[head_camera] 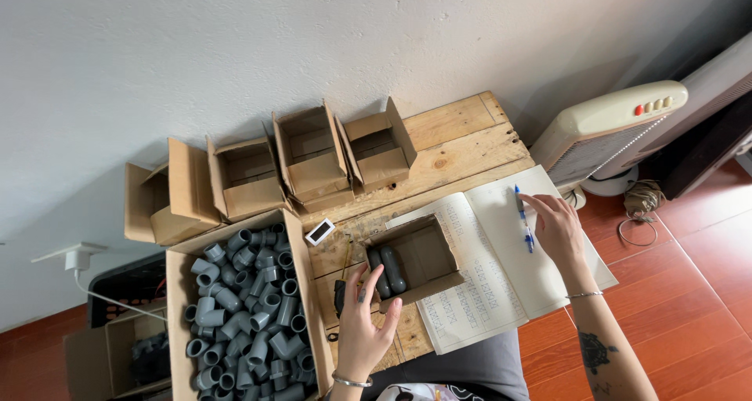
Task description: The person repeatedly picks gray plastic pipe fittings from a large box, measures them with a tape measure, and records the measurements in a notebook. The process is repeated for several fittings throughout the clip.
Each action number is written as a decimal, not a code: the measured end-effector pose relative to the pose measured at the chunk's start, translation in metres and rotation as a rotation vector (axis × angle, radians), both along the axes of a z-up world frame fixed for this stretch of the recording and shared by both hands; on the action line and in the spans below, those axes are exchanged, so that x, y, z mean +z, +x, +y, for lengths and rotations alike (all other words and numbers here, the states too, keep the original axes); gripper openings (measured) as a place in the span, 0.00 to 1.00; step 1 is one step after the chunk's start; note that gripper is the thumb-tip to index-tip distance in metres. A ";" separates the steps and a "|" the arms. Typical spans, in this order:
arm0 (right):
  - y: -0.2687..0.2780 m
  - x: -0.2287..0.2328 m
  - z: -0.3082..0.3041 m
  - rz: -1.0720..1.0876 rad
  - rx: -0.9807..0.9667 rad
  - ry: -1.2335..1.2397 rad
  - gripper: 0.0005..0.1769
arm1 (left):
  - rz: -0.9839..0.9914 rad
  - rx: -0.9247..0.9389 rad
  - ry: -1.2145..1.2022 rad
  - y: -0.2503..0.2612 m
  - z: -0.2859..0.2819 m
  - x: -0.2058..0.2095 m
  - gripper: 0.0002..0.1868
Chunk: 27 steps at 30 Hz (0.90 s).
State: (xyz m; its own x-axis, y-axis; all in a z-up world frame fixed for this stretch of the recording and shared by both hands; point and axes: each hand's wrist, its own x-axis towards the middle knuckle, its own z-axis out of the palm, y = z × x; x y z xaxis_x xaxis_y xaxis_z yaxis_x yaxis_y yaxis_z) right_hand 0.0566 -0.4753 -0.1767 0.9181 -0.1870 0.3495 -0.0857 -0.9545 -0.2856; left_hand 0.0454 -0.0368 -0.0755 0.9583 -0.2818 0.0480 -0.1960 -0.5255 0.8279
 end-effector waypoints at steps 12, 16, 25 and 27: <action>0.010 0.100 0.152 -0.305 0.233 0.511 0.15 | -0.102 -0.047 0.022 -0.011 0.033 0.036 0.28; 0.008 0.129 0.208 -0.302 0.366 0.570 0.13 | -0.323 0.017 0.184 -0.001 0.079 0.036 0.22; 0.013 0.118 0.245 -0.222 0.390 0.671 0.14 | -0.158 0.558 0.702 0.063 0.227 0.012 0.18; 0.013 0.117 0.244 -0.213 0.392 0.653 0.14 | -0.062 0.587 0.722 0.070 0.234 0.013 0.20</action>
State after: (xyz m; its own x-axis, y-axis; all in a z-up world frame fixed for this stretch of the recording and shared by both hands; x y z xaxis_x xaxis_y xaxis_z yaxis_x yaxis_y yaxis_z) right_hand 0.0692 -0.2313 -0.0593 0.8850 -0.0920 0.4563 0.3418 -0.5370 -0.7712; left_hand 0.1152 0.1968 -0.0621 0.9584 0.2653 0.1057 0.2310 -0.9378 0.2592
